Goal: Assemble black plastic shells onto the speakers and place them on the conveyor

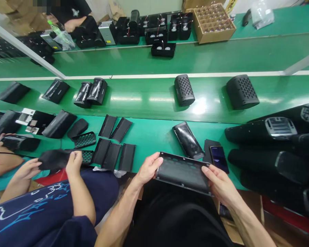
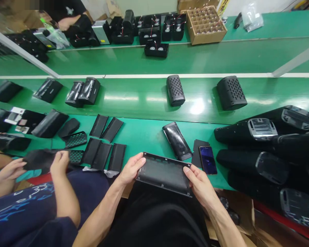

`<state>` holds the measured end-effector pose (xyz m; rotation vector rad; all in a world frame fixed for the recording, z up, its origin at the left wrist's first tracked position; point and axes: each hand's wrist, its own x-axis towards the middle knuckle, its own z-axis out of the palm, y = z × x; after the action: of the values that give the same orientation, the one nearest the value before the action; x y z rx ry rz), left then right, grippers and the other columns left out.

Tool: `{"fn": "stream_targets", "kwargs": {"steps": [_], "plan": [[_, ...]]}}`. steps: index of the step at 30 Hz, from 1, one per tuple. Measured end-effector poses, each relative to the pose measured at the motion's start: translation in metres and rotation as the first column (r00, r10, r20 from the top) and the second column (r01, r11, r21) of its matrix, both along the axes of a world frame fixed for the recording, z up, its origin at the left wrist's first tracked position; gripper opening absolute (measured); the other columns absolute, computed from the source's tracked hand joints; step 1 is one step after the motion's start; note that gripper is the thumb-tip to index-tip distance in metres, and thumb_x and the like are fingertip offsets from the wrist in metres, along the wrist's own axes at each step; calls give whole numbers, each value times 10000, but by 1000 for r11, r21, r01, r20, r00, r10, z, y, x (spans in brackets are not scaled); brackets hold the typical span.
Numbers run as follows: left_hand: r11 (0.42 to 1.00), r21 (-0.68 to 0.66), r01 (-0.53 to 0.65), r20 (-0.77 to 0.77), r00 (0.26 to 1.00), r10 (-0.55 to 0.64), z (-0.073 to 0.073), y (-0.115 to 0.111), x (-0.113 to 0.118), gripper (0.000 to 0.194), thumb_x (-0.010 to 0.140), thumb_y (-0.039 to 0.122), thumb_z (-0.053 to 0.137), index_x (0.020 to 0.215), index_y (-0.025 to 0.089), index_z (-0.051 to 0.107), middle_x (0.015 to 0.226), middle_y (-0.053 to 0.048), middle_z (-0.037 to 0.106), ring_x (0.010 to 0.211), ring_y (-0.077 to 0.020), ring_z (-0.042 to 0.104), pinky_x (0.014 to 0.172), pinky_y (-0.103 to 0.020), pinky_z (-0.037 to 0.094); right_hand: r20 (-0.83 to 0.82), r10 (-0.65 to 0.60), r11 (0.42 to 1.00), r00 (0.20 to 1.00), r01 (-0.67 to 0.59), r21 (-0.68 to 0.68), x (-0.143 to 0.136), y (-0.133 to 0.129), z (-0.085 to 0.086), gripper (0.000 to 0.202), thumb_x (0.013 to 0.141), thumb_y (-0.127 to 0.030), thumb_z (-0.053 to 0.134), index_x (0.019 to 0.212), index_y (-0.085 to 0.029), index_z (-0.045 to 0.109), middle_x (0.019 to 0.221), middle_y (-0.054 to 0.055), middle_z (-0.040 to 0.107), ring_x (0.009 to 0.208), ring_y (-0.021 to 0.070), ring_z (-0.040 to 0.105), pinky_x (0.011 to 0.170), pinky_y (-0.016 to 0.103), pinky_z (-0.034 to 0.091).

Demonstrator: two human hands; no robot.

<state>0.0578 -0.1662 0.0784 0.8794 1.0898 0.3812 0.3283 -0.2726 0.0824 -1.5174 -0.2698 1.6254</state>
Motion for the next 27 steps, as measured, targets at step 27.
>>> {"fn": "stream_targets", "kwargs": {"steps": [27], "plan": [[999, -4, 36, -127, 991, -37, 35, -18, 68, 674, 703, 598, 925, 1144, 190, 620, 786, 19, 615, 615, -99, 543, 562, -200, 439, -278, 91, 984, 956, -43, 174, 81, 2, -19, 454, 798, -559, 914, 1083, -233, 780, 931, 49, 810, 793, 224, 729, 787, 326, 602]]}}
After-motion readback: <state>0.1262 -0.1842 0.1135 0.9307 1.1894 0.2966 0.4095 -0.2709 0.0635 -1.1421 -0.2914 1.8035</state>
